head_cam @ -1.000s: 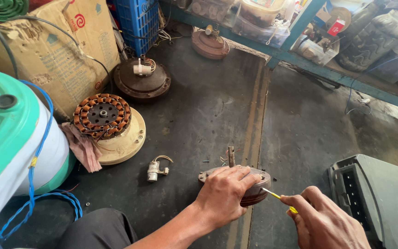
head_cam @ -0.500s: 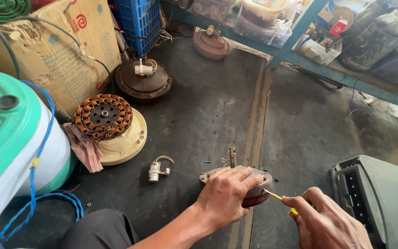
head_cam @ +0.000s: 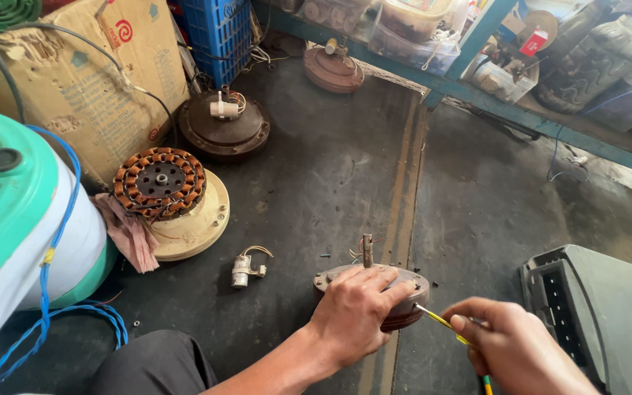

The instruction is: The person sits on the floor of a repair workshop and disassembles an electric fan motor. They use screwdrivers to unscrew and pry the motor housing apart, separate the cover from the stator, and work on the small capacitor and wiring attached to the motor.

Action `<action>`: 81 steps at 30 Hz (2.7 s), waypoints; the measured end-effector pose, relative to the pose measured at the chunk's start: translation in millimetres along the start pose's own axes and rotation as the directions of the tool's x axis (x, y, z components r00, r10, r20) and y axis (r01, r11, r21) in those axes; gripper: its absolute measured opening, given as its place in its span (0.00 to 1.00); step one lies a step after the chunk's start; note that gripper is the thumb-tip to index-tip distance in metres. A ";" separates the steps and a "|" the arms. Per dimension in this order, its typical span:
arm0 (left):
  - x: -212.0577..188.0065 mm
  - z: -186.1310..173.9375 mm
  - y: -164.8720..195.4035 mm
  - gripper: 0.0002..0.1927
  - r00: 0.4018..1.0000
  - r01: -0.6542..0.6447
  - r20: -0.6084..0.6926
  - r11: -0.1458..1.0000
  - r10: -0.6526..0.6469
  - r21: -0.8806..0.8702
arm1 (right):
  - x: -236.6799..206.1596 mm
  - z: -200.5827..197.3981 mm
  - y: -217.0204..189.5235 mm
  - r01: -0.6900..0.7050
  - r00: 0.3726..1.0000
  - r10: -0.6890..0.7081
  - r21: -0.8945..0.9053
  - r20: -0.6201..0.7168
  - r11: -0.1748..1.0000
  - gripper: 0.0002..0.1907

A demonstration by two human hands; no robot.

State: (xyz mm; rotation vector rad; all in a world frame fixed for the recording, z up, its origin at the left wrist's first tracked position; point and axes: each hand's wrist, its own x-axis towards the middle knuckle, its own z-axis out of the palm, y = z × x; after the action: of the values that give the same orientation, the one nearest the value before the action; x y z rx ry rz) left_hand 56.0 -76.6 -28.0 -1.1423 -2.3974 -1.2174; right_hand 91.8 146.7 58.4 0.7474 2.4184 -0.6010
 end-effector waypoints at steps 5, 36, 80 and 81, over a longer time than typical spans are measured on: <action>3.8 12.1 -3.4 0.32 0.999 -0.035 -0.027 0.998 0.037 0.045 | 7.6 -2.3 10.9 0.292 0.929 -0.347 -0.321 -0.128 0.901 0.21; 17.7 24.4 -29.3 0.34 0.998 -0.027 -0.059 0.997 0.031 0.066 | 51.0 13.0 19.3 0.107 0.933 -0.296 -0.626 -0.206 0.772 0.24; 23.7 24.7 -26.0 0.36 0.998 0.002 -0.067 0.998 0.002 0.064 | 123.0 -13.6 86.4 -0.207 0.918 -0.053 0.587 0.393 0.783 0.18; 24.5 26.5 -27.2 0.36 0.998 0.017 -0.068 0.999 -0.014 0.047 | 135.5 -14.8 100.1 -0.270 0.889 -0.076 0.650 0.452 0.710 0.19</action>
State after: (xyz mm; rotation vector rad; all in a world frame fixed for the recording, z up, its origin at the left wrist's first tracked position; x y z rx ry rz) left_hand 23.5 -52.8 -48.5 -1.0533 -2.3759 -1.1778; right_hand 52.6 280.7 -37.0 0.8946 1.6620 -1.5166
